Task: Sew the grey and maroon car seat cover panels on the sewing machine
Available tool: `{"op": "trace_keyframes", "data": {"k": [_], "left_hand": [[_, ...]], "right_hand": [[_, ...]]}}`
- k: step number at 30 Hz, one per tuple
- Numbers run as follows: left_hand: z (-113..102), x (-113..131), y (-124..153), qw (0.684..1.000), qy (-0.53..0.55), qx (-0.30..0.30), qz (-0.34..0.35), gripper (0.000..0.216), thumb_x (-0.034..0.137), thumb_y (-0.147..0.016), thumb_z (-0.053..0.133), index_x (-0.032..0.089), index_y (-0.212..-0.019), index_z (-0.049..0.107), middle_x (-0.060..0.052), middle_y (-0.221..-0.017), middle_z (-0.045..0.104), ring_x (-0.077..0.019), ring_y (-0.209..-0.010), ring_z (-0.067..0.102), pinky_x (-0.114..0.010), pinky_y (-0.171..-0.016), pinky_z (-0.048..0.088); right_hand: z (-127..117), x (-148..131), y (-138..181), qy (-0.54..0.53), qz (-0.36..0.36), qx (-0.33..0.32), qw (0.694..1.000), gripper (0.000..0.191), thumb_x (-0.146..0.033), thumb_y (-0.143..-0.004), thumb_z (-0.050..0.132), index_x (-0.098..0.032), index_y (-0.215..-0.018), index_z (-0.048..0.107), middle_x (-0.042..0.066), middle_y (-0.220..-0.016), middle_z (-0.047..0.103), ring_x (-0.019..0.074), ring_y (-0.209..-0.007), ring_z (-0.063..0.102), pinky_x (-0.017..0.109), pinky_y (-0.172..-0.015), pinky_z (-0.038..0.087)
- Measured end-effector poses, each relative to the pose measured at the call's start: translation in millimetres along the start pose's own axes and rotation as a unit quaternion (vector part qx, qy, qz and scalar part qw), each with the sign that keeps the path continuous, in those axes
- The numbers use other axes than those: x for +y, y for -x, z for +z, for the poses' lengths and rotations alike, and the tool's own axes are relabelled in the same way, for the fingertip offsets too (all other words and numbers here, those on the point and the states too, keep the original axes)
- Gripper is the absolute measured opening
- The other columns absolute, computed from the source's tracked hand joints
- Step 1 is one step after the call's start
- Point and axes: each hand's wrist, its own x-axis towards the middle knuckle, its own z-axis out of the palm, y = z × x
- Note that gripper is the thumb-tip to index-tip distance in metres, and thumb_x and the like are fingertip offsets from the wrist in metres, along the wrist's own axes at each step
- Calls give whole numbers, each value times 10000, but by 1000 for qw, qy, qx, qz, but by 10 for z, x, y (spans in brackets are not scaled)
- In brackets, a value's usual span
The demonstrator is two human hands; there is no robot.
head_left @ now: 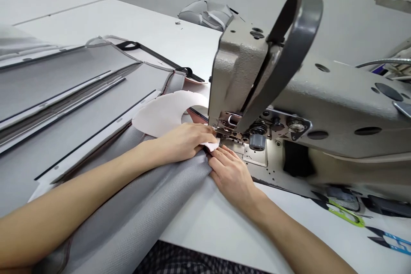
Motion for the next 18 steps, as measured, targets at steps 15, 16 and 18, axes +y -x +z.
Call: {"op": "trace_keyframes", "data": {"k": [15, 16, 18], "left_hand": [[-75, 152, -63, 997, -29, -11, -76, 285, 276, -974, 478, 206, -891, 742, -35, -914, 668, -196, -900, 572, -307, -812, 413], [-64, 174, -58, 996, -55, -16, -71, 264, 274, -969, 497, 213, -906, 746, -38, -902, 664, -196, -879, 570, -309, -795, 411], [-32, 214, -43, 993, -103, -26, -54, 238, 254, -965, 513, 222, -947, 748, -38, -880, 659, -196, -855, 568, -314, -777, 408]], "right_hand": [[-141, -76, 158, 65, 37, -28, 997, 209, -95, -954, 520, -134, -1010, 717, 26, -1172, 727, 174, -816, 623, 330, -716, 527], [-131, -67, 159, 74, 29, -22, 997, 217, -92, -953, 518, -129, -1027, 718, 18, -1169, 730, 161, -792, 632, 321, -682, 519], [-128, -54, 163, 90, 23, -12, 996, 248, -81, -954, 502, -127, -1069, 717, 3, -1192, 726, 135, -733, 640, 312, -610, 495]]}}
